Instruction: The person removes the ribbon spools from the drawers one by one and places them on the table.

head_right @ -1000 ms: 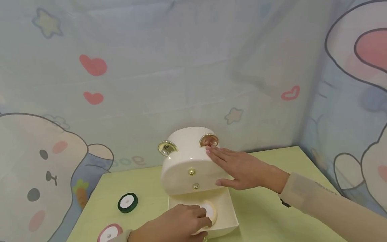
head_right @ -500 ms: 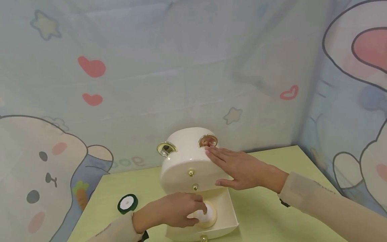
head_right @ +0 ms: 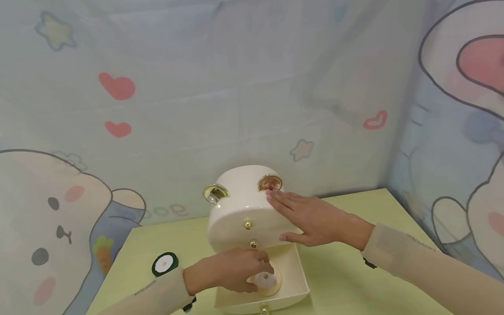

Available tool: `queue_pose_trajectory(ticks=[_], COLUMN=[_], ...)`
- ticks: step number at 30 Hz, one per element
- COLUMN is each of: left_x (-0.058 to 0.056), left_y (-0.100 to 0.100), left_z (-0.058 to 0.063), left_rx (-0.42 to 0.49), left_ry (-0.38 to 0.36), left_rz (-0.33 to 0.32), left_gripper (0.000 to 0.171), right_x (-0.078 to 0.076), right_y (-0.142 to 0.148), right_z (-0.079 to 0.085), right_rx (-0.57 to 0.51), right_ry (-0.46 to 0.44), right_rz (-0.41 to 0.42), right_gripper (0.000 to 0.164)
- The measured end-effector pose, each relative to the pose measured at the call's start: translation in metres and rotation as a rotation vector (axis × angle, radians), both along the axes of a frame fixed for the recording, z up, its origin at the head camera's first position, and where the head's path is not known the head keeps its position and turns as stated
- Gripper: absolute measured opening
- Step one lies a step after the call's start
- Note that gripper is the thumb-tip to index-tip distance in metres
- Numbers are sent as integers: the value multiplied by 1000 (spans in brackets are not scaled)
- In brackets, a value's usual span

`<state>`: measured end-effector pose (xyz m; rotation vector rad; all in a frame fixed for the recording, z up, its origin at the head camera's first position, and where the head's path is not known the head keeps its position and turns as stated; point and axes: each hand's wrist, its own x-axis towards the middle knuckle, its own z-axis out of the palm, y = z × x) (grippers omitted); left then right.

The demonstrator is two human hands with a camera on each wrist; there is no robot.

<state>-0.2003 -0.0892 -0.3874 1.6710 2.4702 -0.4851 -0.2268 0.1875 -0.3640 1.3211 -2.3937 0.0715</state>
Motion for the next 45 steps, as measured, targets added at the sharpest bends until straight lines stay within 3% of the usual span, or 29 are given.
queue_pose_trajectory(ticks=[6,11,20,28,45], left_x=[-7,-11,-18,-21,-21], left_y=[5,8,18,22,19], left_z=[-7,-14,-18,-33,-41], left_rx=[-31,-52,-71,-102,-96], left_ry=[-13,32,20,72,41], left_rz=[-1,-15,-80,-146,-101], left_gripper=[56,61,62,61,61], right_x=[-1,-1,-1,0,1], right_y=[1,1,1,1,1], right_z=[-1,-2,0,-1,1], right_rx=[0,10,-9,-6,20], right_ry=[-11,-9,39,9,-4], right_rz=[-4,-9,11,6,-15], right_gripper=[89,89,88,88,89])
